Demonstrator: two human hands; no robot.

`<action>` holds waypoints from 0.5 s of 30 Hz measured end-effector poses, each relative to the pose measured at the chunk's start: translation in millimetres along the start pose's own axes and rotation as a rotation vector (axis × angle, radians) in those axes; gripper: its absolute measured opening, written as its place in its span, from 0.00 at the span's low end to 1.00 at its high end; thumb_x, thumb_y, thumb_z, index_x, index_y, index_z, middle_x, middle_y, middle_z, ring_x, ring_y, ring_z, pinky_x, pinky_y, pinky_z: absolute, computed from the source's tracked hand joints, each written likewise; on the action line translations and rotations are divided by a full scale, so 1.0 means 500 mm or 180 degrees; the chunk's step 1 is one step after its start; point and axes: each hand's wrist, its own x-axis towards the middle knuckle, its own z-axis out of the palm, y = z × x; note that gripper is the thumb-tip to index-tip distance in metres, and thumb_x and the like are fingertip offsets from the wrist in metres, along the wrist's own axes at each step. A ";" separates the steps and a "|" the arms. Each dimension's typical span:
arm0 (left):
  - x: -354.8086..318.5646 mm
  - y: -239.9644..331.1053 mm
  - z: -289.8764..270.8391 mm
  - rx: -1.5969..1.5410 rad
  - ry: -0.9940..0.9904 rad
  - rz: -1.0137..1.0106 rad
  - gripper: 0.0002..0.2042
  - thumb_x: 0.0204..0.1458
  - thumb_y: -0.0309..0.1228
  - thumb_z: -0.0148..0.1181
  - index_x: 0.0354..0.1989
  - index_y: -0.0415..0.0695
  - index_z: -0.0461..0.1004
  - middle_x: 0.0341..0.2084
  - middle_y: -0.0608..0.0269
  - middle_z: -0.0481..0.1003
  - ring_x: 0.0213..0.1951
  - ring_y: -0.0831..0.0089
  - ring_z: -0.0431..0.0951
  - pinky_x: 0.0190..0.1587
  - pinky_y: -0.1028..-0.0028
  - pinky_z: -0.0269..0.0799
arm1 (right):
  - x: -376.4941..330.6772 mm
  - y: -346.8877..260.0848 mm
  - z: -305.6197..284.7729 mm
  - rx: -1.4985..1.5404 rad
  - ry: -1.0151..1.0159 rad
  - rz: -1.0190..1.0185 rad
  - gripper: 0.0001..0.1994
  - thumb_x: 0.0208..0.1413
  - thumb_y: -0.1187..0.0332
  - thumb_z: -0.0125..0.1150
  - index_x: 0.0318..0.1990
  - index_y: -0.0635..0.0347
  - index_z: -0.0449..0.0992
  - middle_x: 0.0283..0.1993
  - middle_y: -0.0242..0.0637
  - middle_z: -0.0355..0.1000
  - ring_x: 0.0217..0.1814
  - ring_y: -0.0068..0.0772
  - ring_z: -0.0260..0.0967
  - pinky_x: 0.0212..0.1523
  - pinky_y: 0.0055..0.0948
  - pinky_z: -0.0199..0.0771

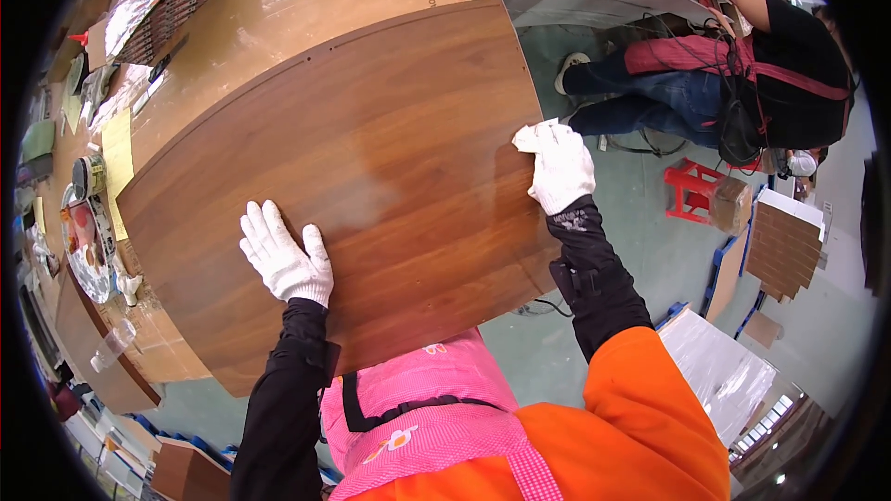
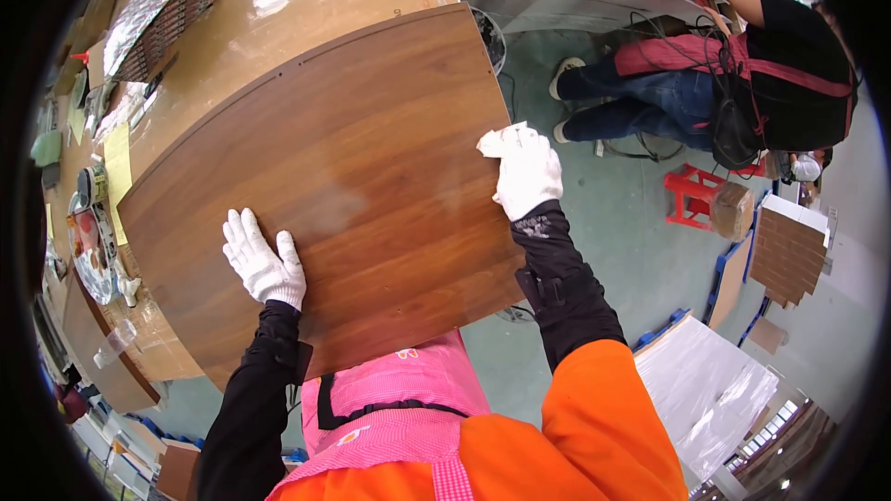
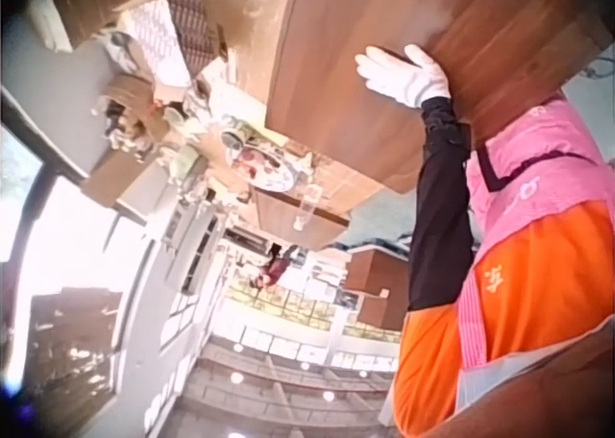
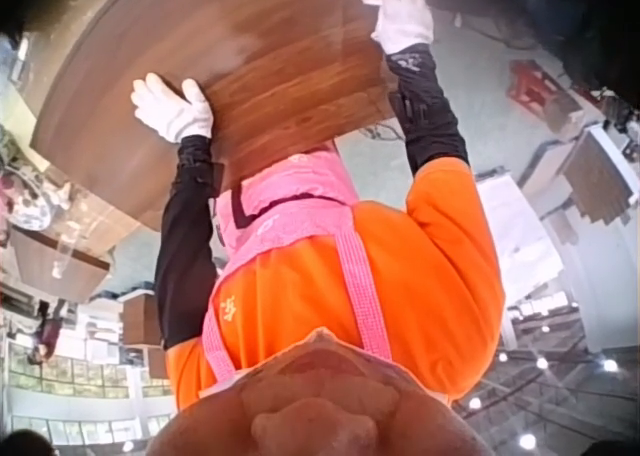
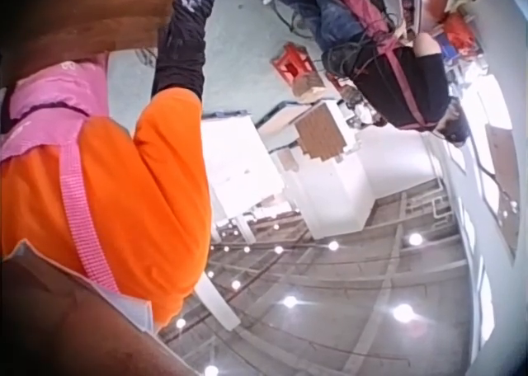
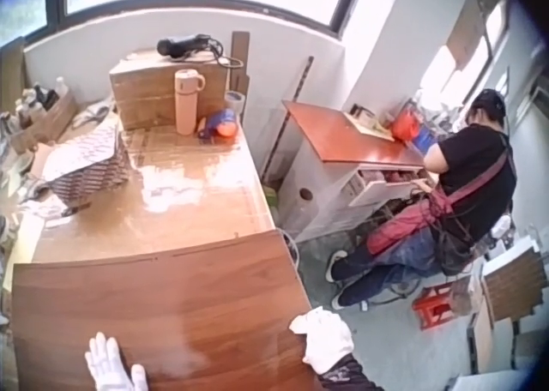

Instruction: Wiping and applying touch-up stain to wood furniture panels at a factory workbench.

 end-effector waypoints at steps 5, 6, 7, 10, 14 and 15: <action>-0.001 0.002 0.003 0.0009 -0.0021 0.0004 0.35 0.63 0.41 0.56 0.76 0.41 0.54 0.77 0.49 0.51 0.77 0.48 0.49 0.77 0.49 0.41 | 0.021 0.006 0.003 0.0256 0.0309 0.0176 0.22 0.41 0.70 0.73 0.49 0.46 0.80 0.49 0.33 0.75 0.50 0.42 0.72 0.52 0.39 0.73; -0.001 -0.003 0.001 0.0029 -0.0017 -0.0002 0.35 0.63 0.41 0.56 0.76 0.41 0.54 0.77 0.49 0.51 0.77 0.48 0.49 0.77 0.49 0.41 | 0.011 -0.011 -0.013 -0.0018 0.0191 0.0209 0.23 0.40 0.71 0.73 0.49 0.46 0.80 0.49 0.34 0.75 0.49 0.43 0.72 0.51 0.39 0.73; 0.000 -0.007 -0.001 0.0046 0.0004 0.0002 0.35 0.63 0.42 0.56 0.76 0.41 0.54 0.77 0.49 0.51 0.77 0.48 0.49 0.77 0.49 0.41 | 0.015 -0.015 -0.017 0.0001 0.0193 0.0201 0.23 0.40 0.71 0.73 0.49 0.46 0.80 0.49 0.34 0.75 0.49 0.43 0.72 0.51 0.39 0.73; -0.001 -0.005 0.001 0.0043 0.0017 0.0006 0.35 0.63 0.42 0.56 0.76 0.42 0.54 0.77 0.49 0.51 0.77 0.48 0.49 0.77 0.48 0.41 | 0.015 -0.011 -0.024 0.0075 -0.0016 0.0086 0.19 0.56 0.70 0.60 0.56 0.58 0.74 0.50 0.41 0.74 0.53 0.46 0.71 0.52 0.41 0.74; -0.003 0.002 0.003 0.0035 -0.0023 -0.0014 0.35 0.63 0.42 0.56 0.76 0.41 0.54 0.77 0.48 0.52 0.77 0.48 0.50 0.77 0.48 0.42 | 0.029 0.001 -0.024 0.0283 -0.0150 0.0152 0.19 0.55 0.70 0.61 0.55 0.56 0.74 0.49 0.41 0.74 0.51 0.46 0.72 0.52 0.38 0.74; -0.002 -0.002 0.003 0.0051 -0.0016 -0.0016 0.35 0.63 0.42 0.56 0.76 0.41 0.54 0.77 0.48 0.52 0.77 0.48 0.50 0.77 0.48 0.42 | 0.021 -0.001 -0.017 0.0298 -0.0145 0.0145 0.19 0.55 0.70 0.61 0.55 0.56 0.74 0.49 0.41 0.74 0.51 0.46 0.72 0.52 0.38 0.74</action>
